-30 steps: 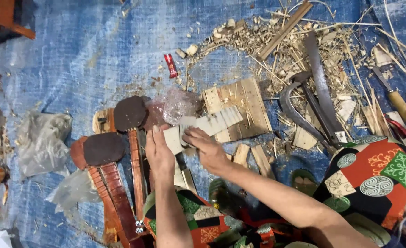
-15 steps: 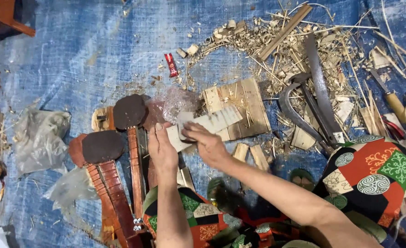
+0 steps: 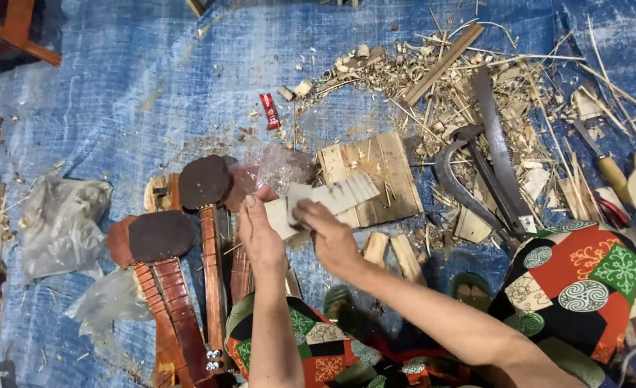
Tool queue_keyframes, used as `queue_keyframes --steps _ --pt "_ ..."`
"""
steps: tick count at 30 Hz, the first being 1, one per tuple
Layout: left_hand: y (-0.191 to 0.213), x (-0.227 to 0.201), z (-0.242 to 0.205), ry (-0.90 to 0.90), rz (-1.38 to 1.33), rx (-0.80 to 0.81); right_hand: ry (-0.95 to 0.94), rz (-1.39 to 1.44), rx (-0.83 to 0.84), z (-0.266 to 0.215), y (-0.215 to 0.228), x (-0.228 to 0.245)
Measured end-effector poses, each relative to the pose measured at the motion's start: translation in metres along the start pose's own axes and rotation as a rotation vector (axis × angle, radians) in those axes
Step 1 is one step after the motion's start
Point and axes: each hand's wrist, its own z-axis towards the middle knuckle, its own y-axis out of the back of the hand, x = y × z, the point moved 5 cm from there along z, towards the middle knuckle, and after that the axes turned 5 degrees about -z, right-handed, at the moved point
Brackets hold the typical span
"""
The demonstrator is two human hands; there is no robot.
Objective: A person is seen sitting on the floor, sanding and scraping the neck of a stringed instrument, and fitting small wooden components onto it.
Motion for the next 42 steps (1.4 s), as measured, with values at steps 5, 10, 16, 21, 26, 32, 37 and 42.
queue_keyframes --steps 5,10,16,21,26,32,37,42 --pt "0.007 0.037 0.014 0.102 -0.145 -0.005 -0.054 -0.181 -0.090 0.001 0.035 -0.095" --pt "0.002 0.024 0.010 0.113 -0.067 0.039 -0.595 -0.038 -0.283 -0.016 0.119 -0.156" --pt "-0.004 0.022 0.009 0.114 -0.078 0.070 -0.901 0.290 -0.737 -0.087 0.187 -0.371" --pt "-0.012 0.018 0.005 0.170 -0.059 0.200 -1.120 0.349 -0.842 -0.111 0.184 -0.355" --pt "-0.014 0.002 -0.005 0.063 -0.068 0.219 -1.069 0.335 -0.674 -0.105 0.168 -0.323" --pt "-0.012 -0.001 -0.014 -0.016 -0.100 0.229 -1.207 0.418 -0.586 -0.104 0.133 -0.250" --pt "-0.012 0.001 -0.013 -0.032 -0.084 0.247 -1.223 0.516 -0.462 -0.089 0.089 -0.183" --pt "-0.014 0.001 -0.014 0.046 -0.120 0.211 -1.316 0.613 -0.296 -0.121 0.060 -0.291"
